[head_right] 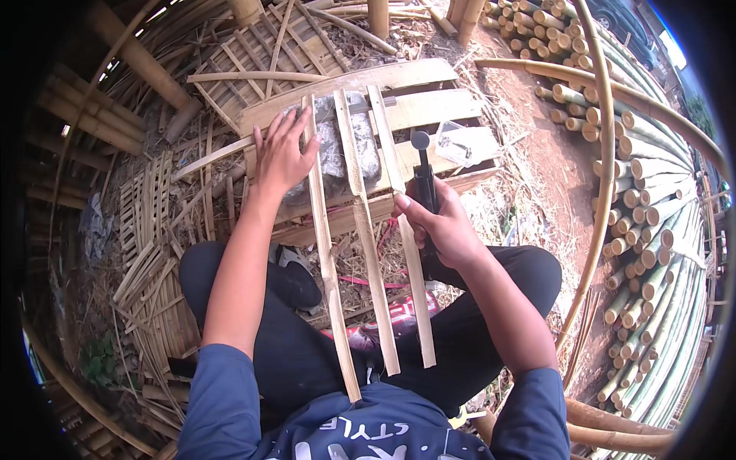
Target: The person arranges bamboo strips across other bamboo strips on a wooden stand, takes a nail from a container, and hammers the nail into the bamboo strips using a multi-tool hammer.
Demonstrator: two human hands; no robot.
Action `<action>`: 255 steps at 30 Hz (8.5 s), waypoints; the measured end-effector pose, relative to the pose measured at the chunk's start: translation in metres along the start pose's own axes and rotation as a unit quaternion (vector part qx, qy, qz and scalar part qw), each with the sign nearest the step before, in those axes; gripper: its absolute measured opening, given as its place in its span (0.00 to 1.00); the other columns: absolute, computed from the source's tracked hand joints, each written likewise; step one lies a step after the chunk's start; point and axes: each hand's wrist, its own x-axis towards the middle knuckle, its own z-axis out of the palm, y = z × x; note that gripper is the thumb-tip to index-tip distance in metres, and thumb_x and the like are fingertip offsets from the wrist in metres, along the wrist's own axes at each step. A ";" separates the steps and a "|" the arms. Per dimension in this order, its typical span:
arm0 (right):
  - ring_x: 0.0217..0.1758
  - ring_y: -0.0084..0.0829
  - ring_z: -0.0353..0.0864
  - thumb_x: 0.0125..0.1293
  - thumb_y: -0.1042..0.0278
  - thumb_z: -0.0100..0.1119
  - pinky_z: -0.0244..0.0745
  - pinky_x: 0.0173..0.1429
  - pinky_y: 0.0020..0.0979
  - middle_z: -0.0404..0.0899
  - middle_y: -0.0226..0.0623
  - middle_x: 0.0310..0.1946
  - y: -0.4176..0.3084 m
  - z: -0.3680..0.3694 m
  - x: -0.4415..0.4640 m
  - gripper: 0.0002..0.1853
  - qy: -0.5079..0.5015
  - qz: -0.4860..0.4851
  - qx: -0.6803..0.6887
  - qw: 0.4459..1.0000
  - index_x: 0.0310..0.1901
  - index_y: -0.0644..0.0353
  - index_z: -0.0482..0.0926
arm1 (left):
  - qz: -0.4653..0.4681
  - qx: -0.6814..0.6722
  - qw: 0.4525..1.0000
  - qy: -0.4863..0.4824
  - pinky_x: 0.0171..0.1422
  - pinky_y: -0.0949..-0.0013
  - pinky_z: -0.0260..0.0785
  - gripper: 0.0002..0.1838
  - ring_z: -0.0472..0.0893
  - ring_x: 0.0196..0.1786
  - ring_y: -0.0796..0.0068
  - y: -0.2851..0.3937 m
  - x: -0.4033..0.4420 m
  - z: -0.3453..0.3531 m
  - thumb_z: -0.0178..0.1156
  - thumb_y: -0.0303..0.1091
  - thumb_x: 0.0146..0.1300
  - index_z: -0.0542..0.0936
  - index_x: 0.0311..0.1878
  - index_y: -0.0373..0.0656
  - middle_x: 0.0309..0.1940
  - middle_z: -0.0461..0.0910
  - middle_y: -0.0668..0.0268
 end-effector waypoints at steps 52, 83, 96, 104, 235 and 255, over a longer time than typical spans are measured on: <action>0.23 0.14 0.70 0.72 0.61 0.64 0.70 0.24 0.20 0.83 0.32 0.35 -0.013 -0.009 0.001 0.14 0.051 -0.060 -0.004 0.997 0.48 0.61 0.74 | -0.003 -0.005 0.999 0.040 0.77 0.20 0.33 0.33 0.64 0.78 0.50 -0.001 -0.001 0.003 0.52 0.50 0.64 0.75 0.70 0.45 0.70 0.73 0.52; 0.17 0.12 0.66 0.73 0.64 0.64 0.63 0.20 0.19 0.83 0.32 0.30 -0.029 -0.080 0.011 0.11 0.230 -0.172 -0.100 0.953 0.45 0.61 0.76 | -0.014 -0.006 1.000 -0.013 0.79 0.23 0.31 0.35 0.60 0.80 0.52 -0.003 -0.001 -0.003 0.52 0.57 0.68 0.70 0.75 0.51 0.74 0.69 0.55; 0.17 0.12 0.66 0.71 0.63 0.66 0.62 0.19 0.20 0.81 0.30 0.27 -0.028 -0.072 0.008 0.12 0.204 -0.164 -0.121 0.958 0.44 0.61 0.76 | 0.084 -0.109 0.976 0.172 0.79 0.31 0.42 0.36 0.63 0.77 0.47 0.006 0.000 -0.011 0.50 0.57 0.71 0.68 0.73 0.42 0.72 0.68 0.49; 0.17 0.14 0.69 0.65 0.71 0.71 0.64 0.20 0.21 0.72 0.23 0.20 -0.056 0.002 -0.011 0.10 0.081 -0.113 -0.102 0.985 0.41 0.62 0.77 | 0.190 -0.184 0.955 0.130 0.79 0.49 0.53 0.37 0.65 0.73 0.41 0.086 -0.041 -0.072 0.47 0.56 0.75 0.73 0.65 0.25 0.68 0.69 0.41; 0.55 0.49 0.86 0.58 0.68 0.61 0.81 0.55 0.54 0.86 0.50 0.50 0.012 -0.176 0.154 0.16 0.181 0.145 -0.706 0.669 0.47 0.59 0.86 | -0.280 -0.781 0.535 0.159 0.59 0.56 0.74 0.26 0.78 0.44 0.66 0.005 -0.094 -0.113 0.54 0.58 0.75 0.74 0.35 0.40 0.33 0.75 0.62; 0.55 0.48 0.85 0.60 0.69 0.59 0.81 0.56 0.47 0.86 0.50 0.48 0.014 -0.176 0.154 0.14 0.174 0.115 -0.733 0.648 0.47 0.60 0.83 | -0.277 -0.774 0.551 0.148 0.57 0.58 0.74 0.26 0.78 0.44 0.66 0.010 -0.094 -0.112 0.53 0.58 0.76 0.73 0.35 0.41 0.33 0.74 0.62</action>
